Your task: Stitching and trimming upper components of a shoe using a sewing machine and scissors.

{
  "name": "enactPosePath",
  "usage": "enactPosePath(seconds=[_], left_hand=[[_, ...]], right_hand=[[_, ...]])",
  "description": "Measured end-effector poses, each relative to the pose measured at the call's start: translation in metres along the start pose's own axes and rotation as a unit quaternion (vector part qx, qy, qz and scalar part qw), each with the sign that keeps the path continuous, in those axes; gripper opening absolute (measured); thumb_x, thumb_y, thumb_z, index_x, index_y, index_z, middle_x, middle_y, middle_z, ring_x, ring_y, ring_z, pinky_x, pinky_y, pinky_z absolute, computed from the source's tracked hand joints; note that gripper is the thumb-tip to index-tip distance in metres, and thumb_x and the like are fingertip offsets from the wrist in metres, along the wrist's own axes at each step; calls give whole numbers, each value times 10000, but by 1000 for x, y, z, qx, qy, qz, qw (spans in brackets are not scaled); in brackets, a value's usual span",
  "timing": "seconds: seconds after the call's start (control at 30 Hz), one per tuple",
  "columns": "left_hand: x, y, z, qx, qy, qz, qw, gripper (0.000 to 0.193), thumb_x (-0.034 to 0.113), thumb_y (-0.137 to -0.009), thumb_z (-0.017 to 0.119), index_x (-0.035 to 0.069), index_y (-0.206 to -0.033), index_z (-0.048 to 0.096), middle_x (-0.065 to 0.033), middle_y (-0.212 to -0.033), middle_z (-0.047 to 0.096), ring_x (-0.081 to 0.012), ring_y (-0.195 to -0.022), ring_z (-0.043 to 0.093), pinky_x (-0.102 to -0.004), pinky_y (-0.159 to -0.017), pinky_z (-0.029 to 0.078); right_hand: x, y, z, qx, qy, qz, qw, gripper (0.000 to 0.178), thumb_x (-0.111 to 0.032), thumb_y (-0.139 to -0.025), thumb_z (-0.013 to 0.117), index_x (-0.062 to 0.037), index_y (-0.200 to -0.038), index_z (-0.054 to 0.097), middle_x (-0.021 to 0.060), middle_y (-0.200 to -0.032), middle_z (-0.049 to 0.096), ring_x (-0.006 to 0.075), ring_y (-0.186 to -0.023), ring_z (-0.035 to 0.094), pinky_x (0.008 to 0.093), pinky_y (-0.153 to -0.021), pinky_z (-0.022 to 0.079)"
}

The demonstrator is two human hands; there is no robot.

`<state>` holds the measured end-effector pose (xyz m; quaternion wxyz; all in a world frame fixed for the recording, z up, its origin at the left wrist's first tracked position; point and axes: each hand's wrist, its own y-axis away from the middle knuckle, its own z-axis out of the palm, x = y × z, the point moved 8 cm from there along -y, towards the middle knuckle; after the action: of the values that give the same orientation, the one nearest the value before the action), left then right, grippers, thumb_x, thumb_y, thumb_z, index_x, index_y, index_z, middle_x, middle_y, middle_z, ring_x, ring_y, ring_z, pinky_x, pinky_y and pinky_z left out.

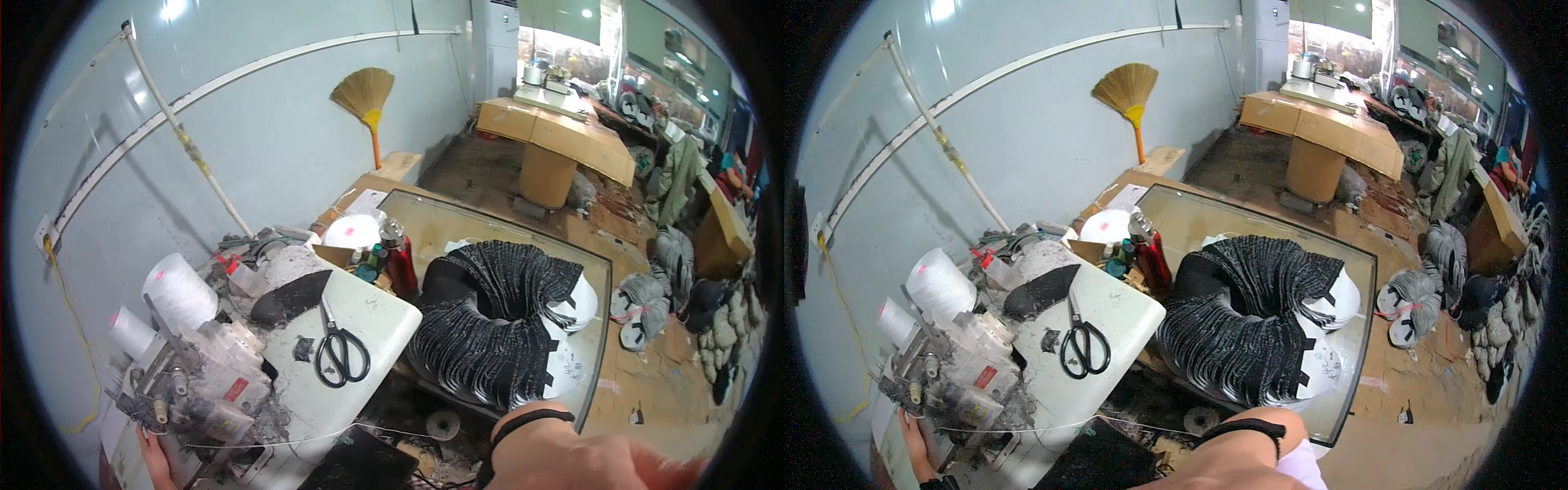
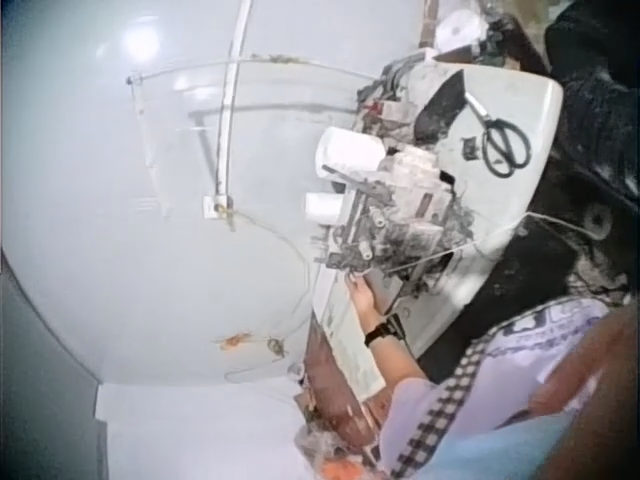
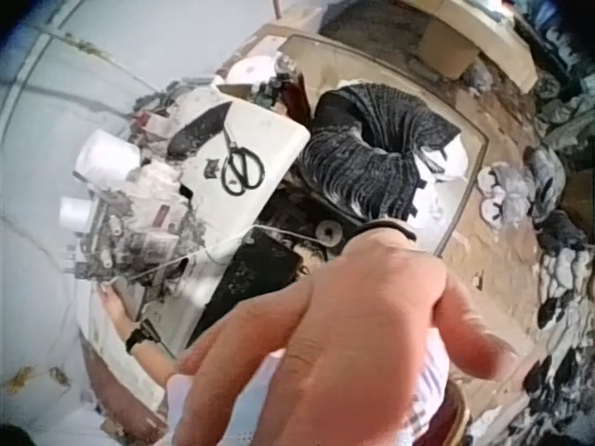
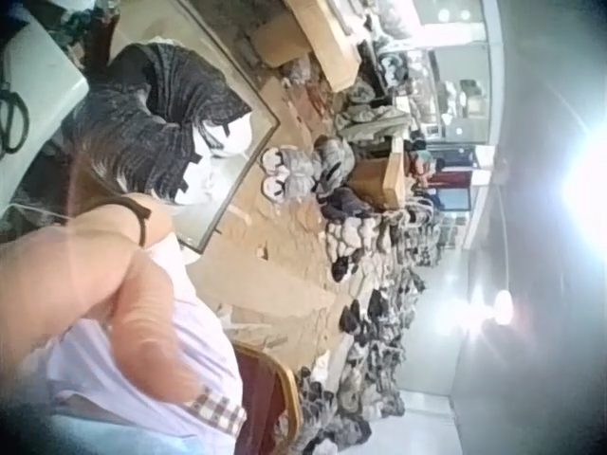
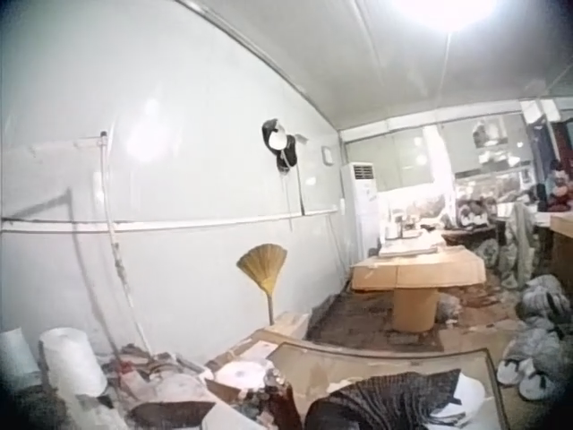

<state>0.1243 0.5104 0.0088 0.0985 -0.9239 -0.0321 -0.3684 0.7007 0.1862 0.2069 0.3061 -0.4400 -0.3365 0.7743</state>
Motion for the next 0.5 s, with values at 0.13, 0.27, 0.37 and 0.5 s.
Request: enactPosePath(seconds=[0.13, 0.27, 0.37, 0.5], left_hand=[[-8, -4, -8, 32, 6, 17, 999, 602, 374, -1007, 428, 39, -1480, 267, -129, -1323, 477, -240, -1128, 508, -327, -947, 380], [-4, -5, -13, 33, -11, 0, 999, 595, 360, -1004, 430, 36, -1476, 271, -114, -1248, 483, -222, -1064, 507, -317, -897, 382], [2, -5, -15, 38, -22, -7, 999, 589, 349, -1001, 431, 34, -1474, 275, -104, -1191, 488, -209, -1016, 507, -310, -860, 384], [8, -6, -9, 38, -32, -12, 999, 582, 335, -998, 433, 31, -1470, 279, -89, -1116, 495, -191, -952, 506, -300, -810, 386]], right_hand=[[7, 3, -4, 12, 7, 18, 1000, 479, -338, -962, 486, 97, -1152, 550, 241, -1125, 601, 336, -1095, 562, 429, -1022, 404], [9, 7, -7, 25, 22, 27, 999, 460, -325, -968, 472, 95, -1133, 563, 238, -1111, 609, 330, -1085, 571, 423, -1025, 407], [5, 8, -2, 17, 26, 20, 999, 447, -315, -972, 462, 93, -1119, 572, 235, -1100, 616, 325, -1077, 578, 418, -1027, 410], [-13, 4, 12, -28, 11, -31, 999, 432, -301, -977, 449, 91, -1100, 585, 232, -1086, 624, 319, -1067, 587, 412, -1031, 414]])
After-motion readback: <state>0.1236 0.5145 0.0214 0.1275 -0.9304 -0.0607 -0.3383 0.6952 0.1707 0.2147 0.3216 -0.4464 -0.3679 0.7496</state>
